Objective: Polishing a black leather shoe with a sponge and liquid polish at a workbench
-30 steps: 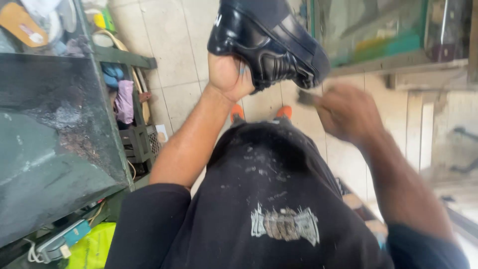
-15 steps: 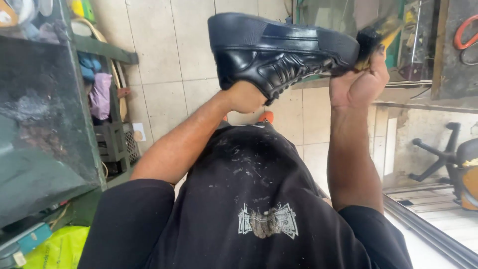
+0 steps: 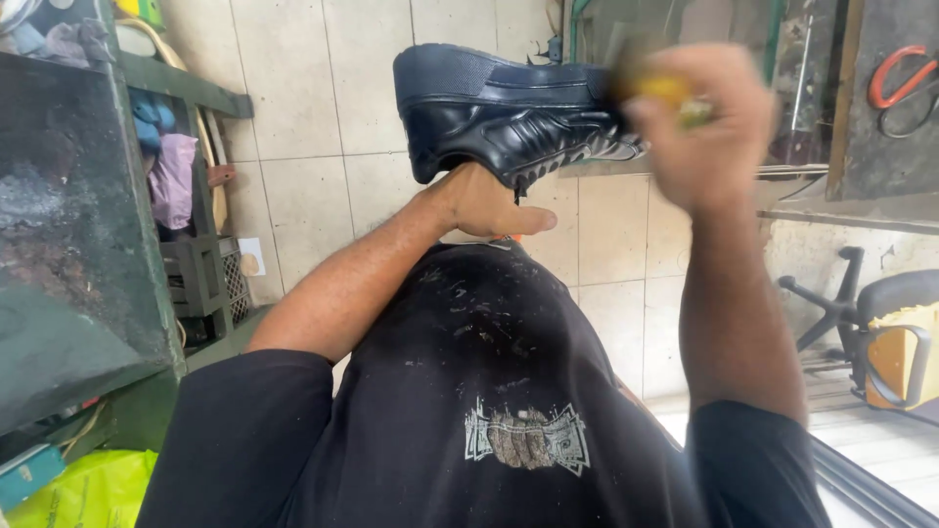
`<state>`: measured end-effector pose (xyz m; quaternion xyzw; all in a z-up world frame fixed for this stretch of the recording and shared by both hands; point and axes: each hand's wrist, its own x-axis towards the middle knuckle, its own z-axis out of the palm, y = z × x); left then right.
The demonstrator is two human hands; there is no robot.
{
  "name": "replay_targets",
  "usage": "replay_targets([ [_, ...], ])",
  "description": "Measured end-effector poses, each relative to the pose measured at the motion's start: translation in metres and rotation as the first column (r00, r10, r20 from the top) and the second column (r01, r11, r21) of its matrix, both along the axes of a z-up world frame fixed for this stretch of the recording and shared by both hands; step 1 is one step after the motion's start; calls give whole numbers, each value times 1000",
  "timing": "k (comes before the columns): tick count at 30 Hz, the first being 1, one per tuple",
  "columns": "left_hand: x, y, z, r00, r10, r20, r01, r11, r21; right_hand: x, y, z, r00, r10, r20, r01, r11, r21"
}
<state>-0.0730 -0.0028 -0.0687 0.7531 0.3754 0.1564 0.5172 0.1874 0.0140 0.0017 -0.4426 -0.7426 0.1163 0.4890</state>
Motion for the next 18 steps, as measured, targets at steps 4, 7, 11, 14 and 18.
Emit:
replay_targets([
  [4,-20,7,-20,917,54,396,-128,978,163,52,-25,-21,700,-16,714,-15,999,37],
  [7,-42,17,-13,880,71,470,-188,960,207,96,-41,-15,613,-3,790,190,971,-144],
  [11,-43,15,0,945,44,323,-124,965,231,37,-25,19,926,27,378,-34,999,12],
  [14,-28,6,5,941,34,336,-91,984,153,-58,-12,37,904,136,405,-141,990,-18],
  [18,-39,11,-15,875,91,475,-183,971,151,0,-26,-9,849,59,525,-180,967,181],
])
